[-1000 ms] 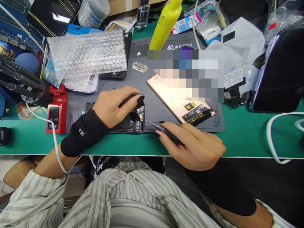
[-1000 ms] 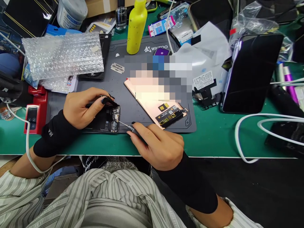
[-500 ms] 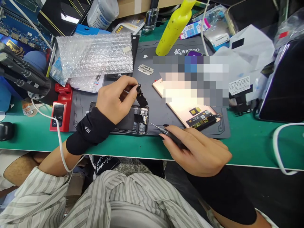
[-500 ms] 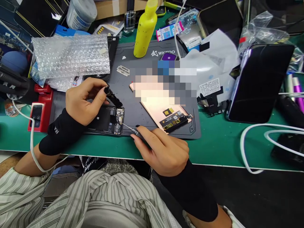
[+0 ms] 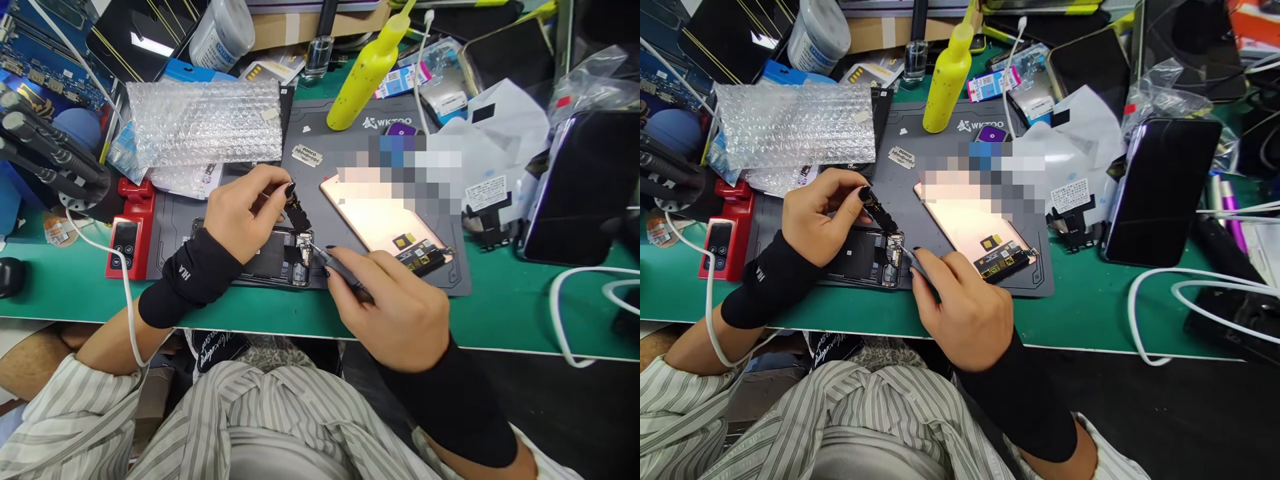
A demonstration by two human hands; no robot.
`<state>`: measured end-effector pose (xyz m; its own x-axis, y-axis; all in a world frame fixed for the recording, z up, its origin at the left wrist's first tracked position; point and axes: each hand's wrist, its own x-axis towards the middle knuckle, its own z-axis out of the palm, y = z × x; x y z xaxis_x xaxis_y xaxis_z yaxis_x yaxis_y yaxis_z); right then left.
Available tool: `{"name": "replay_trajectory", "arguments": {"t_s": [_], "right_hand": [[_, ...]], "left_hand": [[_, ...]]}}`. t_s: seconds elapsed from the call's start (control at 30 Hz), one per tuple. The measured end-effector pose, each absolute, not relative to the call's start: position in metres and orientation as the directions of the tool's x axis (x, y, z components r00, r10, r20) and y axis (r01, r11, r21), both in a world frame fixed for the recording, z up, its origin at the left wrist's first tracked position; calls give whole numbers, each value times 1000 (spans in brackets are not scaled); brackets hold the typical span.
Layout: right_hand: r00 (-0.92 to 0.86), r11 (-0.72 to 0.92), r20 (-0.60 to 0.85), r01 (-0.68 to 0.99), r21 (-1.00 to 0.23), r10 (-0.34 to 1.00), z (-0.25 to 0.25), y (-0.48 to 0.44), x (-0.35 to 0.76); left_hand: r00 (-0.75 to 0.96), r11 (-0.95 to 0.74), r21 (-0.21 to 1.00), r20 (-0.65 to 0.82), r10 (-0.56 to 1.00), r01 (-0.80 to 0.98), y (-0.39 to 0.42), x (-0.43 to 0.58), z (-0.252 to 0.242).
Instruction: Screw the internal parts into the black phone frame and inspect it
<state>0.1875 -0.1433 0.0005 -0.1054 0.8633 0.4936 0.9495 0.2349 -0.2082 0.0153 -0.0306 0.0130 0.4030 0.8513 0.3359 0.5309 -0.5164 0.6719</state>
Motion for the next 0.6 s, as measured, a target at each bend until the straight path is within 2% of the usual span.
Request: {"name": "replay_trajectory", "arguments": {"t_s": [0.23, 0.4, 0.5, 0.6], "right_hand": [[73, 85, 568, 965, -247, 820, -6, -137, 187], [85, 109, 494, 930, -351, 865, -1, -155, 183], [59, 125, 444, 919, -373, 894, 2, -166, 188], [50, 150, 499, 924, -353, 865, 3, -171, 207]], "left_hand": [[423, -553, 619, 362, 831, 557, -31, 13, 13], [445, -601, 545, 404, 799, 585, -28, 3, 14], [472, -635, 488, 426, 772, 598, -29, -5, 22], [517, -677, 420, 440, 734, 605, -37, -9, 34]]}}
